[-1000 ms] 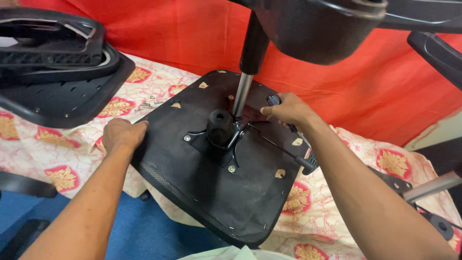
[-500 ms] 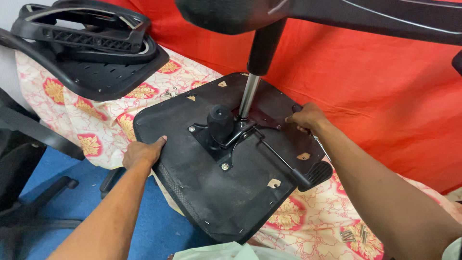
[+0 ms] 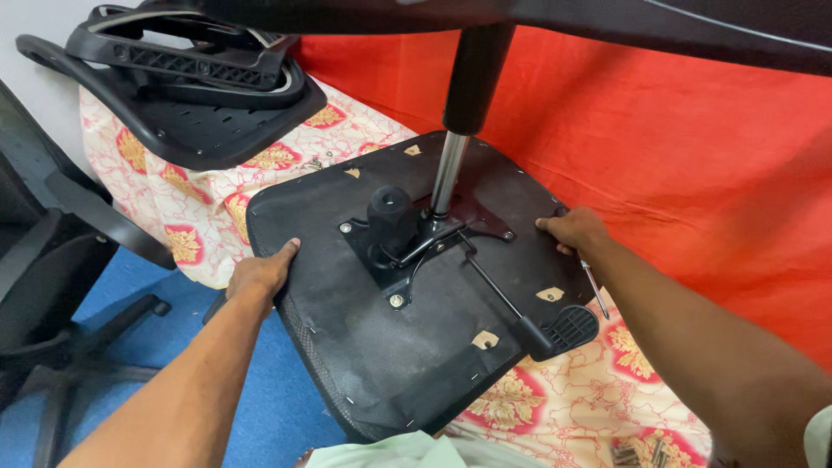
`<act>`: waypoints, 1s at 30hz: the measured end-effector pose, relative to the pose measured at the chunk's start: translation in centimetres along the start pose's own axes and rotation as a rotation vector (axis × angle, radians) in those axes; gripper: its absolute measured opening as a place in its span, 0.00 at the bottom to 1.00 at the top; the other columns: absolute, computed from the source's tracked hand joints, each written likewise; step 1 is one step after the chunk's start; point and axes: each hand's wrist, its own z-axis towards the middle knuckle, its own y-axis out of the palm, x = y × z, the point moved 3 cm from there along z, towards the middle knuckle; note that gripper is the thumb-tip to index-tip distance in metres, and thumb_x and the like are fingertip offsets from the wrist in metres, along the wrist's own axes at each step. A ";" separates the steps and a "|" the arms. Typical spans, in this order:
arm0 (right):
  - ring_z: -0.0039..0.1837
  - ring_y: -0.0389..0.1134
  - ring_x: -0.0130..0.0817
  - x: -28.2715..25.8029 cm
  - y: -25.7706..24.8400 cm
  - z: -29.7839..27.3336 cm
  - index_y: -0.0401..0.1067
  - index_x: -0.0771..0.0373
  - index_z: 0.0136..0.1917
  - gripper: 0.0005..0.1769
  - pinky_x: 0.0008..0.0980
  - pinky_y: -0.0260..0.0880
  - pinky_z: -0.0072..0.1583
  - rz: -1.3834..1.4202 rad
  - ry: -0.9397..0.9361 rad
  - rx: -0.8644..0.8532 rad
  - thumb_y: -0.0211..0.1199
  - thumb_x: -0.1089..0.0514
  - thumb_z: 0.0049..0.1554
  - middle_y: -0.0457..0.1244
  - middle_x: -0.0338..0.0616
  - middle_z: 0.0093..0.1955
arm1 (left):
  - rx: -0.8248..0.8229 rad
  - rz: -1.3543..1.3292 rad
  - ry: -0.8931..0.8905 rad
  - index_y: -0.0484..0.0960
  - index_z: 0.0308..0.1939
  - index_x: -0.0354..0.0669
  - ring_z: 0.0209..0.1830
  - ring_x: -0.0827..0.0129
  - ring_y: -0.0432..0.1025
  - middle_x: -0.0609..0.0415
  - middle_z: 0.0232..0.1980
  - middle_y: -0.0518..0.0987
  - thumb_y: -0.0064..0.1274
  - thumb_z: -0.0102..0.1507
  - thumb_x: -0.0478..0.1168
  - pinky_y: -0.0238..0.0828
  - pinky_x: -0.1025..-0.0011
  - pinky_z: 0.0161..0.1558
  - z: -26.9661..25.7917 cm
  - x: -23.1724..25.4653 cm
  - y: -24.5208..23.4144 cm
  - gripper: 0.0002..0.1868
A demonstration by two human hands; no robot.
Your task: The person attaches a black plastic knob to a metal rod on the underside of an office chair seat. They then rotate the seat to access another mounting point and repeat the process, securing a second knob onto a similar rod.
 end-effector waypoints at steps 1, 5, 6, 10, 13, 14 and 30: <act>0.28 0.66 0.36 0.3 -0.1 0.3 0.76 0.69 0.31 0.30 0.36 0.65 0.35 -0.021 0.016 -0.006 0.72 0.37 0.52 0.67 0.49 0.27 | -0.001 -0.004 0.000 0.81 0.56 0.27 0.61 0.43 0.73 0.35 0.59 0.79 0.56 0.54 0.79 0.69 0.55 0.60 0.0 0.0 0.1 0.54; 0.27 0.63 0.39 0.8 -0.6 0.7 0.71 0.67 0.27 0.34 0.40 0.62 0.34 -0.038 0.064 0.003 0.74 0.34 0.49 0.64 0.49 0.26 | 0.001 -0.030 0.023 0.82 0.55 0.25 0.62 0.43 0.74 0.34 0.60 0.80 0.58 0.55 0.76 0.69 0.55 0.62 0.1 -0.1 -0.1 0.52; 0.27 0.62 0.40 0.9 -0.8 0.7 0.69 0.67 0.27 0.35 0.41 0.62 0.33 -0.027 0.071 0.014 0.76 0.34 0.48 0.63 0.49 0.26 | 0.003 -0.040 0.034 0.82 0.55 0.25 0.61 0.43 0.74 0.34 0.59 0.80 0.59 0.55 0.75 0.69 0.56 0.62 0.2 -0.1 -0.1 0.51; 0.26 0.56 0.40 1.5 -1.2 -0.4 0.66 0.64 0.26 0.33 0.43 0.52 0.31 0.142 0.161 -0.036 0.81 0.38 0.43 0.58 0.48 0.25 | 0.011 -0.080 0.079 0.82 0.53 0.22 0.58 0.44 0.76 0.33 0.57 0.82 0.60 0.56 0.73 0.71 0.56 0.59 0.4 0.0 0.0 0.49; 0.25 0.55 0.41 1.7 -1.6 -2.1 0.64 0.63 0.26 0.33 0.43 0.52 0.31 0.166 0.182 -0.032 0.81 0.38 0.42 0.56 0.47 0.24 | 0.040 -0.102 0.084 0.81 0.53 0.21 0.57 0.43 0.76 0.32 0.56 0.81 0.62 0.56 0.71 0.72 0.55 0.57 1.0 0.2 -0.1 0.49; 0.25 0.55 0.40 1.8 -1.4 -2.8 0.64 0.63 0.26 0.33 0.43 0.52 0.31 0.171 0.202 -0.020 0.81 0.38 0.42 0.56 0.47 0.24 | 0.046 -0.117 0.086 0.81 0.53 0.21 0.57 0.42 0.76 0.31 0.56 0.81 0.62 0.56 0.71 0.72 0.54 0.57 1.3 0.3 -0.2 0.48; 0.26 0.59 0.35 3.9 0.0 -14.5 0.66 0.64 0.25 0.28 0.36 0.57 0.32 0.309 0.354 0.175 0.81 0.44 0.41 0.61 0.44 0.24 | -0.197 -0.004 0.330 0.81 0.49 0.18 0.48 0.40 0.79 0.27 0.48 0.82 0.60 0.60 0.71 0.74 0.54 0.50 9.4 5.6 0.3 0.48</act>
